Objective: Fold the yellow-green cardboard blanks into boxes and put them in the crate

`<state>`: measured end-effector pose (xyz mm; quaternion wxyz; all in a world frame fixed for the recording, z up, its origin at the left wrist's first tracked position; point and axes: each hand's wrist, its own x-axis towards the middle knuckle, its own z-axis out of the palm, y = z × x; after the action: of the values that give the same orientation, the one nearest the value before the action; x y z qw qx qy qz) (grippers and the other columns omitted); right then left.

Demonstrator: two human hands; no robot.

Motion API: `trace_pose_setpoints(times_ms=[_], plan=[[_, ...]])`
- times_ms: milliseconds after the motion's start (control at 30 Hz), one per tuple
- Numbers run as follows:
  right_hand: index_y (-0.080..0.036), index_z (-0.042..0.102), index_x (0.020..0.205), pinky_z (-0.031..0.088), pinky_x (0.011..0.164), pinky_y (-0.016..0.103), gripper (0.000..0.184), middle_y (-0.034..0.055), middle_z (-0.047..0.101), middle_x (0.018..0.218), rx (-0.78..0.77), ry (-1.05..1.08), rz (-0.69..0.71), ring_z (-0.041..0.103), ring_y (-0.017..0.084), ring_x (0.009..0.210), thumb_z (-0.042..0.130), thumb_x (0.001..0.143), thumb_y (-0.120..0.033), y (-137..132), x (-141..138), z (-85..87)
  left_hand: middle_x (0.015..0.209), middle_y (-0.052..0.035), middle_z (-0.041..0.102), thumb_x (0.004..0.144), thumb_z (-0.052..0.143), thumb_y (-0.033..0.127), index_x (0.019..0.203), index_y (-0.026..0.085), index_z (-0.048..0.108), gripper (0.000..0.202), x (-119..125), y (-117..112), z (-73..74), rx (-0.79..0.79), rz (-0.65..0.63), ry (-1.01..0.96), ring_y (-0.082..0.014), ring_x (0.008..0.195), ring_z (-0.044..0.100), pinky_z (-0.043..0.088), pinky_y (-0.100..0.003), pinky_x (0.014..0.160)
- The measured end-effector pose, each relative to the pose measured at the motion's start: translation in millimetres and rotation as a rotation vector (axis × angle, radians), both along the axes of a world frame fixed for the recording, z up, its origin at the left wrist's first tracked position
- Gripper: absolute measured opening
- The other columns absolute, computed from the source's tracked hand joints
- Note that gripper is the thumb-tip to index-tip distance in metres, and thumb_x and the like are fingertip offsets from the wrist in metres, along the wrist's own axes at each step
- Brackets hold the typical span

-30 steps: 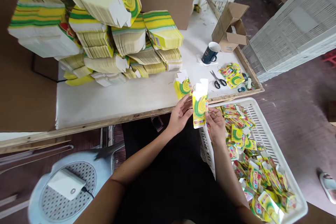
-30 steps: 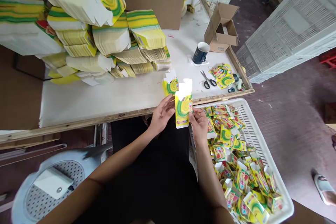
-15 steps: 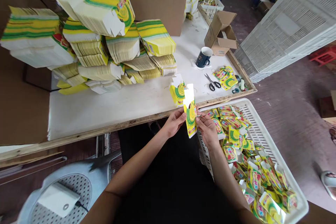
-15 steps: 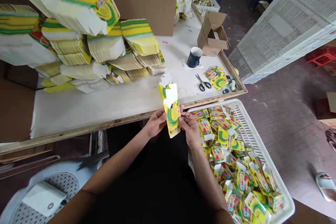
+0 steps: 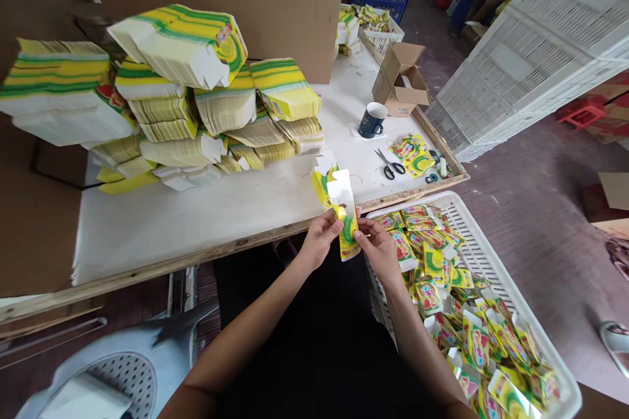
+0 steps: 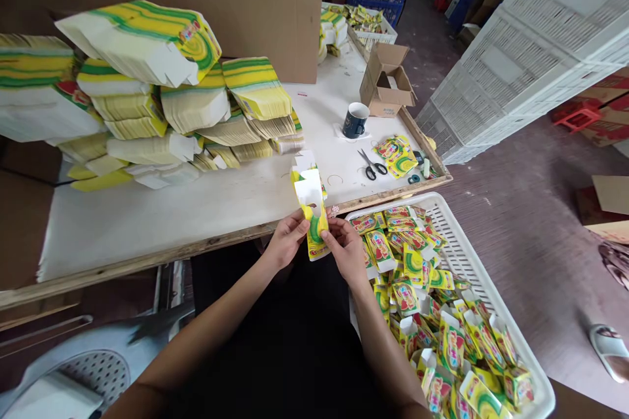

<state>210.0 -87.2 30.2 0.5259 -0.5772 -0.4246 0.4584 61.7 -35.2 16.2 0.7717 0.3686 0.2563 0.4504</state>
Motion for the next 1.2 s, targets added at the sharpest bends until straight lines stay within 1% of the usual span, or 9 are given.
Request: trace_pose_setpoints(times_ms=[200, 367, 533, 667, 800, 900, 1000, 1100, 1200], plan=[[-0.021, 0.071, 0.1, 0.056, 0.071, 0.032, 0.04, 0.0061, 0.077, 0.092, -0.018, -0.072, -0.028, 0.069, 0.02, 0.08, 0.083, 0.075, -0.05, -1.5, 0.2, -0.7, 0.113, -0.012, 0.078, 0.075, 0.081, 0.058, 0.109, 0.017, 0.073, 0.054, 4.6, -1.8, 2.2, 0.012, 0.054, 0.056, -0.0309, 0.117, 0.069, 0.054, -0.042, 0.102], [-0.02, 0.07, 0.095, 0.056, 0.071, 0.033, 0.04, 0.0049, 0.075, 0.084, -0.041, -0.052, -0.046, 0.068, 0.02, 0.074, 0.083, 0.073, -0.052, -2.9, -3.1, -2.6, 0.1, -0.0083, 0.078, 0.074, 0.079, 0.062, 0.098, 0.017, 0.071, 0.052, 5.6, -2.8, -0.3, 0.011, 0.119, 0.138, -0.0269, 0.099, 0.073, 0.058, -0.04, 0.091], [-0.02, 0.067, 0.087, 0.055, 0.067, 0.032, 0.042, 0.0037, 0.073, 0.077, -0.059, -0.016, -0.079, 0.067, 0.019, 0.069, 0.083, 0.072, -0.056, -2.5, -8.2, -1.5, 0.092, -0.0058, 0.076, 0.077, 0.077, 0.059, 0.091, 0.017, 0.068, 0.046, 4.4, -3.4, -2.1, 0.024, 0.15, 0.239, -0.022, 0.089, 0.07, 0.056, -0.037, 0.088], [-0.02, 0.066, 0.086, 0.055, 0.068, 0.032, 0.041, 0.003, 0.073, 0.076, -0.034, -0.015, -0.112, 0.067, 0.018, 0.067, 0.084, 0.072, -0.055, -2.3, -8.5, -2.0, 0.094, -0.0058, 0.076, 0.077, 0.078, 0.057, 0.094, 0.017, 0.067, 0.044, 5.3, -3.5, -0.5, 0.027, 0.132, 0.217, -0.0211, 0.087, 0.07, 0.056, -0.035, 0.085], [-0.02, 0.066, 0.087, 0.055, 0.068, 0.032, 0.041, 0.0041, 0.074, 0.078, -0.006, -0.043, -0.142, 0.068, 0.019, 0.07, 0.083, 0.073, -0.055, -2.0, -6.7, -3.9, 0.098, -0.0059, 0.076, 0.073, 0.082, 0.051, 0.103, 0.017, 0.067, 0.048, 6.1, -3.3, 0.4, 0.025, 0.1, 0.213, -0.0217, 0.089, 0.071, 0.057, -0.034, 0.083], [-0.02, 0.065, 0.087, 0.055, 0.066, 0.032, 0.043, 0.0047, 0.074, 0.078, 0.0, -0.069, -0.159, 0.068, 0.02, 0.07, 0.082, 0.073, -0.057, -1.7, -6.5, -4.4, 0.103, -0.0064, 0.076, 0.071, 0.084, 0.048, 0.11, 0.017, 0.066, 0.053, 6.6, -3.6, -1.0, 0.028, 0.096, 0.223, -0.0229, 0.093, 0.072, 0.057, -0.036, 0.087], [-0.02, 0.065, 0.087, 0.054, 0.065, 0.032, 0.043, 0.0049, 0.074, 0.077, 0.002, -0.087, -0.162, 0.068, 0.02, 0.069, 0.082, 0.074, -0.057, -1.5, -7.0, -4.1, 0.105, -0.0073, 0.077, 0.07, 0.085, 0.046, 0.111, 0.016, 0.064, 0.054, 7.0, -3.9, -3.1, 0.03, 0.099, 0.236, -0.024, 0.094, 0.073, 0.058, -0.039, 0.09], [-0.02, 0.065, 0.087, 0.054, 0.066, 0.032, 0.042, 0.0047, 0.073, 0.077, 0.002, -0.107, -0.165, 0.067, 0.02, 0.07, 0.081, 0.075, -0.057, -1.5, -6.6, -3.6, 0.108, -0.01, 0.077, 0.07, 0.086, 0.043, 0.111, 0.016, 0.064, 0.055, 6.5, -3.8, -4.8, 0.03, 0.107, 0.243, -0.0256, 0.095, 0.075, 0.058, -0.041, 0.093], [-0.02, 0.065, 0.086, 0.05, 0.062, 0.03, 0.041, 0.004, 0.072, 0.074, 0.0, -0.145, -0.174, 0.063, 0.018, 0.066, 0.081, 0.076, -0.056, -1.5, -5.4, -3.3, 0.111, -0.0129, 0.077, 0.07, 0.087, 0.04, 0.115, 0.015, 0.065, 0.056, 5.7, -3.6, -5.9, 0.042, 0.128, 0.248, -0.0271, 0.097, 0.075, 0.058, -0.043, 0.096]])
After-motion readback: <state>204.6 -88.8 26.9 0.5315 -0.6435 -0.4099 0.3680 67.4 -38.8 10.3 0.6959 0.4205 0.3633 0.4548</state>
